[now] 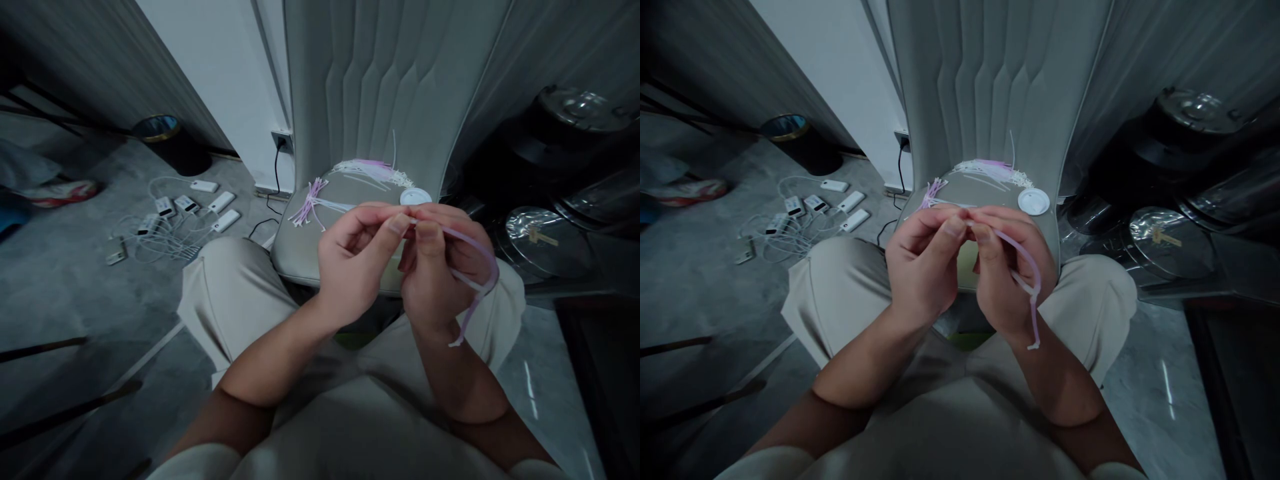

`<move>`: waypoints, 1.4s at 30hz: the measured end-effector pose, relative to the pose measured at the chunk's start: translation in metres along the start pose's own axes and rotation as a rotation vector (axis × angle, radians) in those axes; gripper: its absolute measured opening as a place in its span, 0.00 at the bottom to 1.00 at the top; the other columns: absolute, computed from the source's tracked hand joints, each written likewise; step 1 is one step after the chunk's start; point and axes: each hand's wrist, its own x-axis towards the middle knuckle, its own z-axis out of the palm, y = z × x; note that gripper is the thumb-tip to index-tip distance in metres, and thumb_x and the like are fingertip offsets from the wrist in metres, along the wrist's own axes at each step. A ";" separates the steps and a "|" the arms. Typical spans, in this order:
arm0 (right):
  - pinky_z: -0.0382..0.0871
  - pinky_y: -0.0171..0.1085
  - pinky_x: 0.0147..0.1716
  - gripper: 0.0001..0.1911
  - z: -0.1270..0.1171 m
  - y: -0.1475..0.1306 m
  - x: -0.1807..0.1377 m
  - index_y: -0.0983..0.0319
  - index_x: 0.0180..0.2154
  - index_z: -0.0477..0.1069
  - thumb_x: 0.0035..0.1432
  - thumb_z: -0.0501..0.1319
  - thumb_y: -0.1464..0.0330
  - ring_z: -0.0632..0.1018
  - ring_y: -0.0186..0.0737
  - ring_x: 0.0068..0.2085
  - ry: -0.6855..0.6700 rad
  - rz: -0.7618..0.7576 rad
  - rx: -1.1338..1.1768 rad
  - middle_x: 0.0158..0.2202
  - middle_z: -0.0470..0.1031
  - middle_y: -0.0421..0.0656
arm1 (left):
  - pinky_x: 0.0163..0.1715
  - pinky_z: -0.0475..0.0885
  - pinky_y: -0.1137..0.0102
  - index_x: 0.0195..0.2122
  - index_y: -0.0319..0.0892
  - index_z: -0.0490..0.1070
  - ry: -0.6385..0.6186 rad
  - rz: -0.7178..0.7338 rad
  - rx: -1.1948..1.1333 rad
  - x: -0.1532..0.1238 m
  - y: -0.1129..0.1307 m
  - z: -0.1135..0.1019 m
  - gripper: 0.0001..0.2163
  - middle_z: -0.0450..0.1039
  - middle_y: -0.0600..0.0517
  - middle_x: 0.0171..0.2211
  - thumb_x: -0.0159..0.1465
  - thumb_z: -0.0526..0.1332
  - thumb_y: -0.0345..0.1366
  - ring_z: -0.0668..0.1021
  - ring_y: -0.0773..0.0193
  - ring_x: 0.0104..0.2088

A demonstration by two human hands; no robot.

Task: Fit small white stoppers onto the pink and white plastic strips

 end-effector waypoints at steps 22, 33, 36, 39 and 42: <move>0.71 0.29 0.18 0.07 -0.003 -0.009 0.001 0.55 0.37 0.79 0.64 0.64 0.72 0.76 0.27 0.24 -0.077 0.095 -0.042 0.41 0.80 0.38 | 0.20 0.70 0.79 0.33 0.42 0.80 0.039 -0.209 -0.151 -0.001 0.007 0.008 0.07 0.76 0.55 0.27 0.60 0.72 0.39 0.74 0.74 0.25; 0.68 0.28 0.16 0.07 0.000 -0.004 0.000 0.54 0.37 0.81 0.63 0.66 0.72 0.77 0.27 0.25 -0.011 0.058 -0.040 0.39 0.80 0.37 | 0.20 0.70 0.78 0.35 0.44 0.81 -0.008 -0.180 -0.090 0.003 0.003 0.003 0.06 0.79 0.54 0.32 0.61 0.71 0.40 0.76 0.72 0.27; 0.68 0.27 0.15 0.08 0.003 -0.003 0.000 0.55 0.36 0.81 0.62 0.66 0.73 0.77 0.26 0.25 0.007 0.053 -0.002 0.39 0.81 0.37 | 0.19 0.69 0.78 0.35 0.44 0.81 0.015 -0.189 -0.061 0.003 0.004 0.004 0.07 0.79 0.53 0.30 0.61 0.71 0.41 0.76 0.72 0.26; 0.68 0.28 0.16 0.06 0.003 -0.002 -0.001 0.55 0.36 0.81 0.62 0.66 0.72 0.78 0.27 0.25 -0.008 0.095 -0.005 0.40 0.81 0.37 | 0.19 0.71 0.78 0.35 0.44 0.81 0.018 -0.175 -0.057 0.003 0.003 0.003 0.07 0.79 0.54 0.30 0.61 0.71 0.41 0.76 0.73 0.26; 0.69 0.31 0.18 0.06 0.002 -0.002 -0.001 0.53 0.36 0.80 0.63 0.65 0.70 0.81 0.34 0.32 0.008 0.127 -0.025 0.40 0.81 0.38 | 0.21 0.73 0.77 0.36 0.46 0.82 0.009 -0.131 -0.031 0.004 0.003 0.003 0.05 0.80 0.53 0.32 0.61 0.71 0.40 0.78 0.71 0.28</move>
